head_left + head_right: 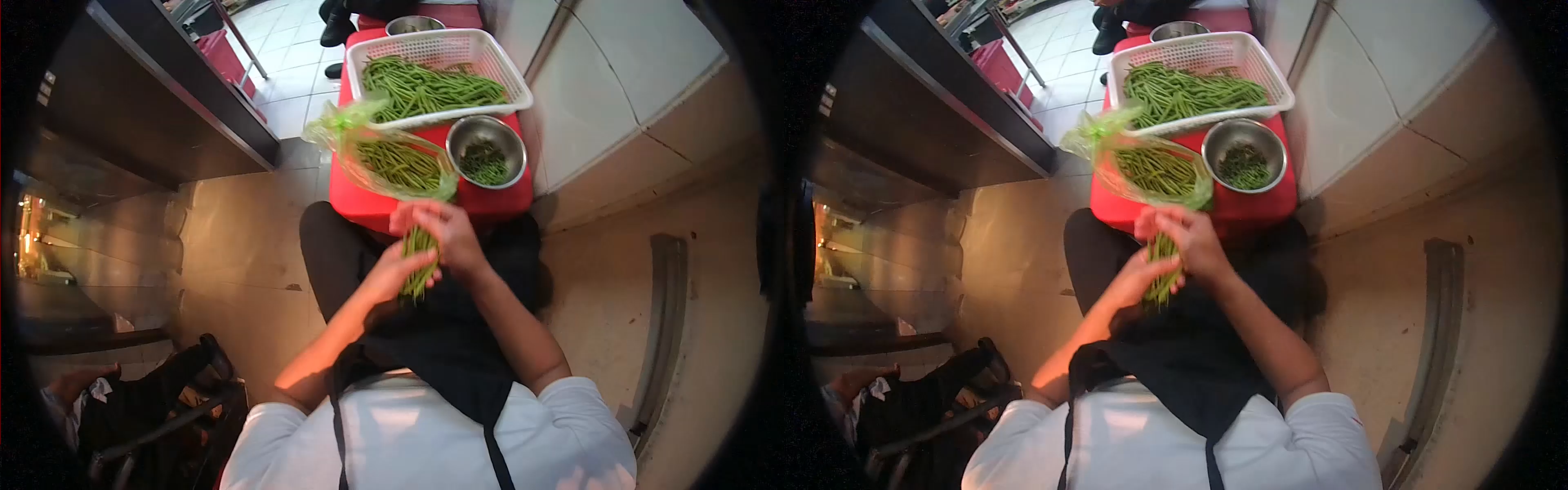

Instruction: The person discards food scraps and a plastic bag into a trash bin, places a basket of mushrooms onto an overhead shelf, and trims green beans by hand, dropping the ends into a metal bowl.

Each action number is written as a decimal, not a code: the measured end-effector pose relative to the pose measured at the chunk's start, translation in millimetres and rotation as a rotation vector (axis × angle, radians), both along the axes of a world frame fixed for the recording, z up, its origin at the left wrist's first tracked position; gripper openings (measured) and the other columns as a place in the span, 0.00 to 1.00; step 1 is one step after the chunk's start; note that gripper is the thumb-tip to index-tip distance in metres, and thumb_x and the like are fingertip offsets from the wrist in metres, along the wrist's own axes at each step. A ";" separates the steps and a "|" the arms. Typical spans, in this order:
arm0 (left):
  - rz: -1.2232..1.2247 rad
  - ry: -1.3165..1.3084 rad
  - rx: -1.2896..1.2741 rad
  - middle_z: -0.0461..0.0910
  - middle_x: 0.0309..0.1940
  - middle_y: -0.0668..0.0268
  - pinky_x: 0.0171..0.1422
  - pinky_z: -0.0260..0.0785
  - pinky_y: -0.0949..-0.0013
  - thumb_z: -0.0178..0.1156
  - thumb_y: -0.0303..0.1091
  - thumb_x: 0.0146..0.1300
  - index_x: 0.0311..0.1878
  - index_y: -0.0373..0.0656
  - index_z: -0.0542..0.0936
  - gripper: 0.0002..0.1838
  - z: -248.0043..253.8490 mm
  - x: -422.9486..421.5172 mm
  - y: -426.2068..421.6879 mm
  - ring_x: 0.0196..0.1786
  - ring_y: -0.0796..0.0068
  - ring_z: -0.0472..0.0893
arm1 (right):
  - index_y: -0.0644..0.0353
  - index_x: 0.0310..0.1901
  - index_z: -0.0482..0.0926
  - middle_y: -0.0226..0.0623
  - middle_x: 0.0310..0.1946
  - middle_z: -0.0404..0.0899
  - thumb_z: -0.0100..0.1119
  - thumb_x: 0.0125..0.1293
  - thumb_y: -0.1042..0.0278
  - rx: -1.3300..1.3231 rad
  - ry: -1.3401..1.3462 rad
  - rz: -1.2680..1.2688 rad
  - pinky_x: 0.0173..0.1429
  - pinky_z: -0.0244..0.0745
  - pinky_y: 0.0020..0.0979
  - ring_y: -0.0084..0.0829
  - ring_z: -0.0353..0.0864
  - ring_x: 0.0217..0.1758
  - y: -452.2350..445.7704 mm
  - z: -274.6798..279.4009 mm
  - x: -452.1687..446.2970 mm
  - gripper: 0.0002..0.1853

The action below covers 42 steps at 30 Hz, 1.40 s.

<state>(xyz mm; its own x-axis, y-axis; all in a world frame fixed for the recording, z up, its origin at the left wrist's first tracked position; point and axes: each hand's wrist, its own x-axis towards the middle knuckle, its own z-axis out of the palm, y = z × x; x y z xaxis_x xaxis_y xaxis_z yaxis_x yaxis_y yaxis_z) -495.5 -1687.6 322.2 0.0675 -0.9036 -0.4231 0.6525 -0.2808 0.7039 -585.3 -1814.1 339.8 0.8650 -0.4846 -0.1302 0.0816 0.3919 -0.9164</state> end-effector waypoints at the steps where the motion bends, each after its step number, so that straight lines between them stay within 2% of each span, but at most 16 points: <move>1: 0.020 0.055 -0.019 0.81 0.35 0.65 0.36 0.77 0.75 0.61 0.35 0.70 0.48 0.41 0.76 0.10 19.5 -1.0 -14.6 0.34 0.76 0.82 | 0.68 0.56 0.78 0.42 0.46 0.85 0.51 0.76 0.67 0.004 -0.032 -0.048 0.55 0.81 0.33 0.32 0.85 0.50 -10.7 12.0 1.1 0.15; 3: 0.051 0.040 -0.089 0.81 0.37 0.67 0.35 0.76 0.76 0.60 0.33 0.72 0.49 0.42 0.76 0.08 36.5 -3.5 -45.2 0.33 0.78 0.81 | 0.67 0.58 0.76 0.43 0.50 0.84 0.50 0.77 0.64 0.004 -0.005 -0.105 0.56 0.81 0.33 0.34 0.85 0.53 -34.1 34.0 1.0 0.17; 5: 0.075 0.014 -0.115 0.81 0.36 0.67 0.32 0.75 0.76 0.60 0.33 0.72 0.49 0.42 0.76 0.08 51.1 -4.1 -71.8 0.33 0.78 0.81 | 0.65 0.61 0.73 0.44 0.52 0.82 0.50 0.78 0.59 -0.001 -0.132 -0.128 0.55 0.81 0.34 0.32 0.84 0.54 -64.3 33.0 -0.1 0.20; 8: 0.105 -0.018 -0.107 0.82 0.36 0.66 0.31 0.76 0.76 0.61 0.31 0.71 0.50 0.41 0.77 0.08 51.0 1.9 -104.4 0.32 0.78 0.82 | 0.63 0.62 0.74 0.41 0.50 0.83 0.52 0.78 0.57 0.036 -0.091 -0.200 0.48 0.81 0.28 0.27 0.85 0.48 -101.5 46.0 -16.6 0.21; 10: 0.149 0.027 -0.121 0.84 0.37 0.64 0.30 0.76 0.76 0.61 0.30 0.71 0.51 0.40 0.77 0.10 41.6 5.8 -123.1 0.33 0.78 0.82 | 0.62 0.61 0.76 0.38 0.47 0.84 0.53 0.77 0.57 -0.060 -0.070 -0.331 0.44 0.81 0.25 0.25 0.85 0.43 -125.1 27.3 -22.0 0.20; 13: 0.168 0.049 -0.135 0.85 0.40 0.62 0.32 0.78 0.77 0.62 0.28 0.70 0.53 0.38 0.78 0.12 29.0 10.2 -138.9 0.33 0.78 0.82 | 0.63 0.56 0.80 0.34 0.43 0.84 0.57 0.76 0.59 -0.263 0.048 -0.293 0.40 0.79 0.21 0.23 0.85 0.38 -138.5 18.5 -41.7 0.17; 14: 0.164 0.026 -0.129 0.85 0.40 0.62 0.33 0.78 0.77 0.62 0.29 0.70 0.53 0.37 0.78 0.12 28.8 10.1 -141.9 0.33 0.78 0.83 | 0.63 0.52 0.83 0.31 0.39 0.85 0.61 0.73 0.62 -0.259 0.065 -0.294 0.38 0.78 0.21 0.21 0.85 0.37 -137.9 23.8 -43.9 0.14; 20: 0.132 -0.048 -0.132 0.85 0.39 0.63 0.35 0.78 0.77 0.63 0.30 0.69 0.53 0.37 0.78 0.12 31.2 8.5 -155.2 0.34 0.78 0.84 | 0.64 0.45 0.86 0.28 0.32 0.85 0.68 0.67 0.65 -0.395 0.207 -0.201 0.34 0.73 0.20 0.15 0.80 0.32 -145.0 31.2 -48.1 0.12; 25: 0.227 -0.117 -0.138 0.85 0.39 0.63 0.37 0.79 0.75 0.62 0.29 0.69 0.53 0.37 0.78 0.12 24.7 9.3 -164.7 0.34 0.77 0.84 | 0.64 0.40 0.87 0.28 0.30 0.85 0.69 0.65 0.67 -0.487 0.228 -0.221 0.35 0.72 0.21 0.15 0.78 0.31 -143.4 31.7 -43.2 0.09; 32: 0.140 -0.065 -0.140 0.86 0.39 0.62 0.39 0.79 0.75 0.61 0.28 0.70 0.55 0.37 0.78 0.12 35.0 12.9 -158.9 0.37 0.77 0.84 | 0.65 0.36 0.85 0.29 0.28 0.84 0.67 0.66 0.69 -0.504 0.222 -0.279 0.36 0.74 0.22 0.16 0.78 0.30 -154.0 28.6 -40.4 0.07; 38: 0.116 -0.097 -0.114 0.85 0.39 0.63 0.40 0.78 0.74 0.62 0.28 0.70 0.54 0.38 0.79 0.12 31.6 17.2 -159.2 0.36 0.78 0.84 | 0.65 0.37 0.83 0.29 0.27 0.83 0.66 0.67 0.69 -0.544 0.184 -0.327 0.35 0.76 0.22 0.18 0.81 0.29 -160.9 18.5 -34.6 0.07; 42: 0.119 -0.119 -0.092 0.85 0.36 0.65 0.39 0.77 0.74 0.62 0.29 0.69 0.53 0.38 0.79 0.11 27.6 20.7 -162.6 0.35 0.78 0.83 | 0.66 0.41 0.82 0.30 0.31 0.84 0.64 0.69 0.69 -0.534 0.181 -0.359 0.37 0.79 0.23 0.19 0.83 0.32 -165.1 17.5 -33.3 0.08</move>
